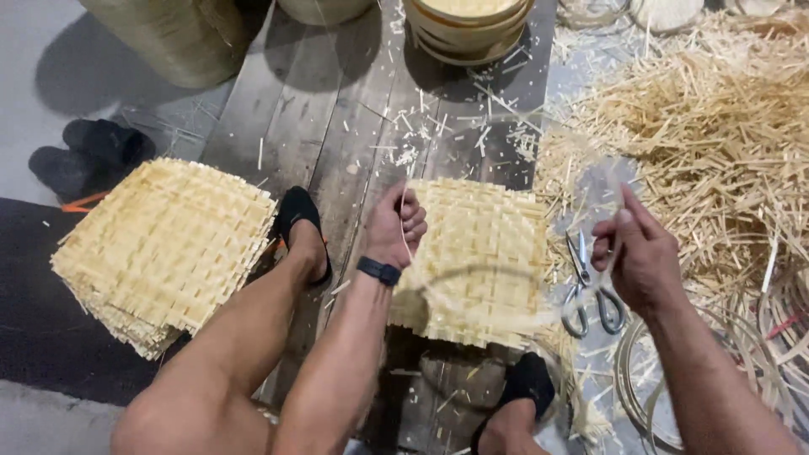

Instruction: The person is weaving bamboo strips into a circular frame to create a basket or lid.

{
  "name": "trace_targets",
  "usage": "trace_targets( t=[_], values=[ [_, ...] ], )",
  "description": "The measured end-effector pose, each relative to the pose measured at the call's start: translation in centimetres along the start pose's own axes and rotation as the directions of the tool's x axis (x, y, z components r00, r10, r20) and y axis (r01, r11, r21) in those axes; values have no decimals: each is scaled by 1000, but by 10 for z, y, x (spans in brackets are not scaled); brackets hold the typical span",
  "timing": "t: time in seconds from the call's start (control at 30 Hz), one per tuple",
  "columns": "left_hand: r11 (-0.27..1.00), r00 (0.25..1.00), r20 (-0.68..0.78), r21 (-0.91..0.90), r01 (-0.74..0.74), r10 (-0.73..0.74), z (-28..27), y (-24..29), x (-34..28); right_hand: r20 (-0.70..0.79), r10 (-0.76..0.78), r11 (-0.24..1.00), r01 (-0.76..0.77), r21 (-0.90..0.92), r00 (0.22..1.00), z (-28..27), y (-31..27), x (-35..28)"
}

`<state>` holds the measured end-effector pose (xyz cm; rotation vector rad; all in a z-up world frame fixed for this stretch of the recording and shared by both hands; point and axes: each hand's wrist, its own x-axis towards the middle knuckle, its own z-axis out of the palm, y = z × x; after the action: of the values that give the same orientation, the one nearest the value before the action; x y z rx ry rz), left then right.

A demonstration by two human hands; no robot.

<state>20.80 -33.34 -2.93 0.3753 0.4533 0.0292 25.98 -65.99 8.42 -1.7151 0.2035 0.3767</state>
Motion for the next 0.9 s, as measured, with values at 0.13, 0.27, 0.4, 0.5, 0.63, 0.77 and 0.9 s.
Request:
trace_targets(
  t=[0.13,0.27,0.4,0.5,0.63,0.77,0.9],
  values=[
    [991,999,-31,-134,-11,7,-11,-7,3,-17,-115,902,112,417,993,13,21,-2],
    [975,988,54,182,131,-143,-37,22,26,0,-109,926,101,363,994,0,51,5],
    [932,958,51,249,262,-283,-38,41,40,113,-117,957,82,278,987,-15,69,2],
    [934,978,34,304,188,-208,-25,35,35,137,-154,919,91,385,979,-7,62,4],
    [932,986,48,336,134,-159,-14,13,-8,74,-122,803,55,594,990,2,65,6],
    [965,985,-37,195,173,-169,-44,-17,-14,46,-116,809,67,583,992,-11,92,22],
    [992,989,-87,-28,119,-121,-76,-55,-3,-4,-54,785,45,618,999,1,95,4]
  ],
)
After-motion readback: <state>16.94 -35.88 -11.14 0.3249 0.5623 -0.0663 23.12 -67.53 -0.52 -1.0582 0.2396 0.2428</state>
